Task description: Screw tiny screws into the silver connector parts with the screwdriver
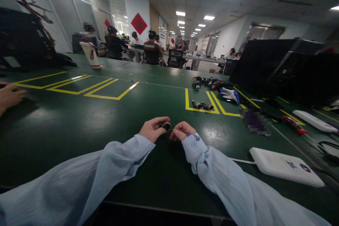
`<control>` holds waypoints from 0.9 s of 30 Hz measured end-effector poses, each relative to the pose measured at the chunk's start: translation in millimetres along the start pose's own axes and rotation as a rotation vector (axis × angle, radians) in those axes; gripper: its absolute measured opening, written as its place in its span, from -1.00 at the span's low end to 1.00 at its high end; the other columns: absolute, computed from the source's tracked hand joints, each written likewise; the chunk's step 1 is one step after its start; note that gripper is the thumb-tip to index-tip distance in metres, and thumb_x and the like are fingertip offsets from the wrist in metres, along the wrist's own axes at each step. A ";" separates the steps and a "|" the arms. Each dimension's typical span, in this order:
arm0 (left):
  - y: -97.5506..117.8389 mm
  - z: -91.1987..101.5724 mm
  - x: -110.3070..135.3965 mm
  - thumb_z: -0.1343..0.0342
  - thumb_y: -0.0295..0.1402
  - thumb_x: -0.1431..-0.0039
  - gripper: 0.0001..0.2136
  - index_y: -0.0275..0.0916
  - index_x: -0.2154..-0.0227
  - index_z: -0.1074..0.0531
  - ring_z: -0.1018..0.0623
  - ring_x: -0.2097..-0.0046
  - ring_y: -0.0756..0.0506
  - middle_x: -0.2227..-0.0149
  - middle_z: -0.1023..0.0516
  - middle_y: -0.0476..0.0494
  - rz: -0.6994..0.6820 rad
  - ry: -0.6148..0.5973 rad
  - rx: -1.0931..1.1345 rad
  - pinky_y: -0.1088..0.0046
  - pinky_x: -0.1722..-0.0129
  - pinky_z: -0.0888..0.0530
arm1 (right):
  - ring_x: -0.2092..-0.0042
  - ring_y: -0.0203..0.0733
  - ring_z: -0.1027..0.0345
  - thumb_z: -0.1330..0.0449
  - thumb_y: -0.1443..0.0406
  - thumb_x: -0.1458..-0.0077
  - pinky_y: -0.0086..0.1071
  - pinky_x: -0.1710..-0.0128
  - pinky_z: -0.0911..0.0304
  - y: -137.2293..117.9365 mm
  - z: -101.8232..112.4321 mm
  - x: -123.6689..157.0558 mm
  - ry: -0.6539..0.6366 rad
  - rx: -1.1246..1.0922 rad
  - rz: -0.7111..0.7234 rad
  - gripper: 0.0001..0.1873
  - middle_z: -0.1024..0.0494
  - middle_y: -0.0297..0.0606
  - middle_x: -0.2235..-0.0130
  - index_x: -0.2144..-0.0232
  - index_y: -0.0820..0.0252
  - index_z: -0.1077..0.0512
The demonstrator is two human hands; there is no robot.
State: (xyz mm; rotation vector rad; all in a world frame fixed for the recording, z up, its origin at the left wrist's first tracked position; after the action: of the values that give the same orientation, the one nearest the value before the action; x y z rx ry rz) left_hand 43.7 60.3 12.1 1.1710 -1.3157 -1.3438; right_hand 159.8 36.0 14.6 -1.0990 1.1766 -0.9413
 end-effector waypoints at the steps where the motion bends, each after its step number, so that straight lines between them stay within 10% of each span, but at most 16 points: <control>1: 1.1 -0.2 0.5 -0.16 -0.50 0.35 -0.57 -0.38 0.25 -0.41 -0.49 0.13 -0.19 0.14 -0.49 -0.28 -0.008 -0.003 -0.015 0.18 0.03 -0.35 | 0.57 -0.36 -0.27 -0.08 0.32 0.08 -0.46 0.53 -0.19 0.0 -0.5 -0.2 -0.011 -0.017 -0.004 -0.92 -0.47 -0.37 0.61 0.56 0.18 -0.24; 27: 1.5 0.5 -0.8 -0.02 -0.56 0.29 -0.65 -0.33 0.32 -0.45 -0.53 0.21 -0.13 0.24 -0.54 -0.17 -0.107 -0.020 -0.118 0.25 0.08 -0.42 | 0.55 -0.37 -0.27 -0.09 0.31 0.07 -0.47 0.52 -0.21 -2.9 -10.8 3.5 -0.116 -0.047 0.009 -0.91 -0.48 -0.36 0.58 0.54 0.18 -0.24</control>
State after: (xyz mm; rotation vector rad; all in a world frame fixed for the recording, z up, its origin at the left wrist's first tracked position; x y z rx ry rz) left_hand 43.3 61.1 13.6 1.1633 -1.1847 -1.4932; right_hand 149.7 30.3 16.2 -1.1695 1.1126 -0.8353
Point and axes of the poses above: each hand's wrist, its own x-axis away from the middle knuckle, its own z-axis out of the back of the hand, y = z × x, the point moved 10 cm from there along -x, towards the middle knuckle
